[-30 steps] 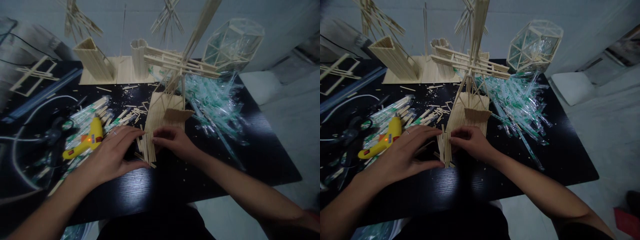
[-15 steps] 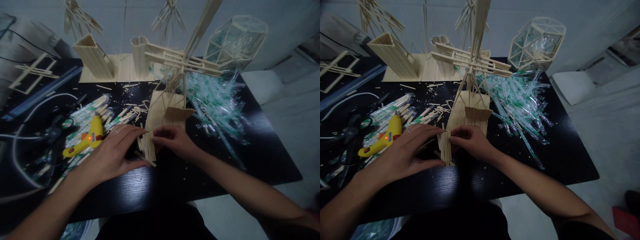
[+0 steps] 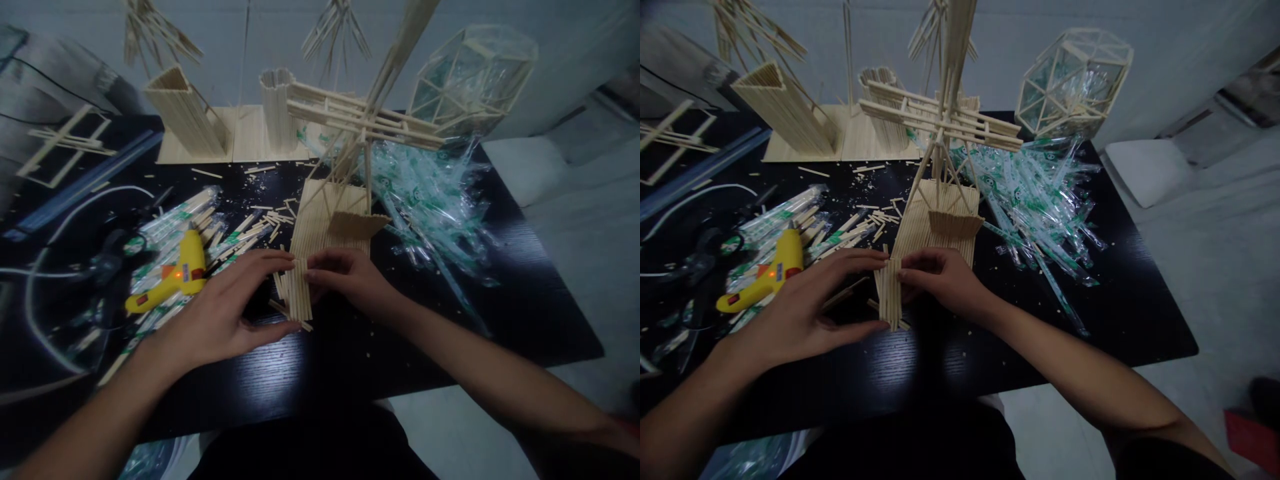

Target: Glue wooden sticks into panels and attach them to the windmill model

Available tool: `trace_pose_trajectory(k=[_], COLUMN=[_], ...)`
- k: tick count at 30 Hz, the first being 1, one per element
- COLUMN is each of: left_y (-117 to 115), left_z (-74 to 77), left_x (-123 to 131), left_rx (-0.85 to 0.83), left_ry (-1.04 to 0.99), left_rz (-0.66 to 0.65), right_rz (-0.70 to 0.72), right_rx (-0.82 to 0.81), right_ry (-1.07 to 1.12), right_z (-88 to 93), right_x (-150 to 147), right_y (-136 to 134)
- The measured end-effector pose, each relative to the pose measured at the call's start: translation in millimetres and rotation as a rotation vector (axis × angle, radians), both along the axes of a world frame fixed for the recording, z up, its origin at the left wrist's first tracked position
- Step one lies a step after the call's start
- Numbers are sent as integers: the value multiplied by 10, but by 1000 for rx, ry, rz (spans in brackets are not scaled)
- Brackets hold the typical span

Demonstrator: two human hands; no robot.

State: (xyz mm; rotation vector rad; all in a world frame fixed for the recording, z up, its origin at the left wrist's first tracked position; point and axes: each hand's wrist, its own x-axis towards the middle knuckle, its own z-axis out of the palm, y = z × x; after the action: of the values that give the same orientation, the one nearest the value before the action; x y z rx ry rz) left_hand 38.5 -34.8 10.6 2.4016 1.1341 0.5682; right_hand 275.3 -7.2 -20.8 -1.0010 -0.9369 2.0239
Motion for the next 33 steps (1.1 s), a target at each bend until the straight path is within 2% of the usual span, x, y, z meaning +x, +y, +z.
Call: trace_pose_trajectory(k=[7,14,25,33], left_y=[-9,-1,-19,10], left_z=[17,3,-68,-80], left_x=[-4,-6,-26,-1], left_rx=[69,161,231,271], left_ry=[-48,-43,-4,-44], left_rz=[-38,-68,-96,-112], right_rz=[31,76,49,31], right_rx=[-23,-119,-194,-190], right_ry=[34,98,87,72], right_z=[-9,-7,-20,-14], right_x=[10,12,10,-6], right_y=[-7,-22,-37,-45])
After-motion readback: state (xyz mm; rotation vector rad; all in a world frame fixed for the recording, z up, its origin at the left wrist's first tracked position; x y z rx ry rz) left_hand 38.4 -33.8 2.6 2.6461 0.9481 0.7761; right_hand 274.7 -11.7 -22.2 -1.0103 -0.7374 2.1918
